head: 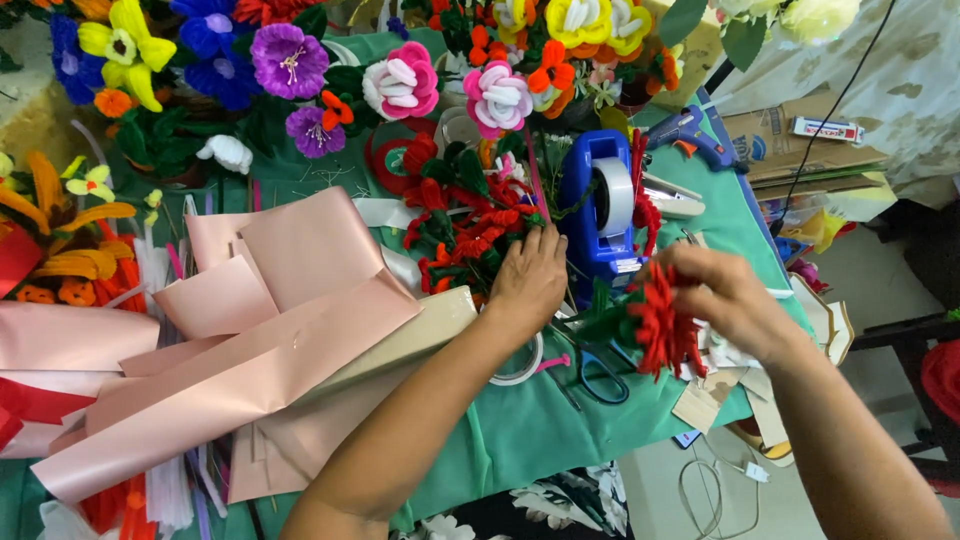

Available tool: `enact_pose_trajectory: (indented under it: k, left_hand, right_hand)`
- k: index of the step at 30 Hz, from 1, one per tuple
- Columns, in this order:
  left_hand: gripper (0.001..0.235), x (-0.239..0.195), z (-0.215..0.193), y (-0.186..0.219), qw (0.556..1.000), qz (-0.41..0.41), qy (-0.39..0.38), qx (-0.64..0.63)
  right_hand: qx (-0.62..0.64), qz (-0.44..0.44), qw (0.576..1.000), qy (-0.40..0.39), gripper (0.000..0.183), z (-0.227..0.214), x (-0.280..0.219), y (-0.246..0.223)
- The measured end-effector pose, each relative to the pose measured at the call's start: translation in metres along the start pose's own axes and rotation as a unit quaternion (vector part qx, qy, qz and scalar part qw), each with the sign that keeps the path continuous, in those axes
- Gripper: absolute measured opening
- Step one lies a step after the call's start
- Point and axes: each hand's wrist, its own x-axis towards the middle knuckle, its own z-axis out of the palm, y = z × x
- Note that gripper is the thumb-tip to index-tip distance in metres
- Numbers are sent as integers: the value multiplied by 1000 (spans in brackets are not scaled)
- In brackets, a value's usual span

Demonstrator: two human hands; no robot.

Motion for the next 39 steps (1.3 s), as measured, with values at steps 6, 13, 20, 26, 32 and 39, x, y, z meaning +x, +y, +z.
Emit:
enact_pose_trajectory:
  k: [6,13,20,26,32,39]
  left_hand:
    - [65,1,-3,16,967,-41,-247,41]
    - [68,-24,-23,18,993,-14,-73,94]
    - [78,-31,-65,35,972,-46,-225,-48]
    - [71,-28,-62,40,983,-13,-174,-51]
    - [49,-23,-29,42,997,16,-42,-56]
    - [33,-18,-49,34,998,29,50,16]
  right_hand:
    - [139,123,983,12,8,0,74,-68]
    - [55,169,984,13,18,27,207,-28]
    - [-270,201,940,-60,58,55,279,-8]
    - [-294,45,955,9,59,34,251,-23]
    - [-237,58,970,-13,77,36,162,-100]
    - [-188,-188,963,53,33,43,196,-35]
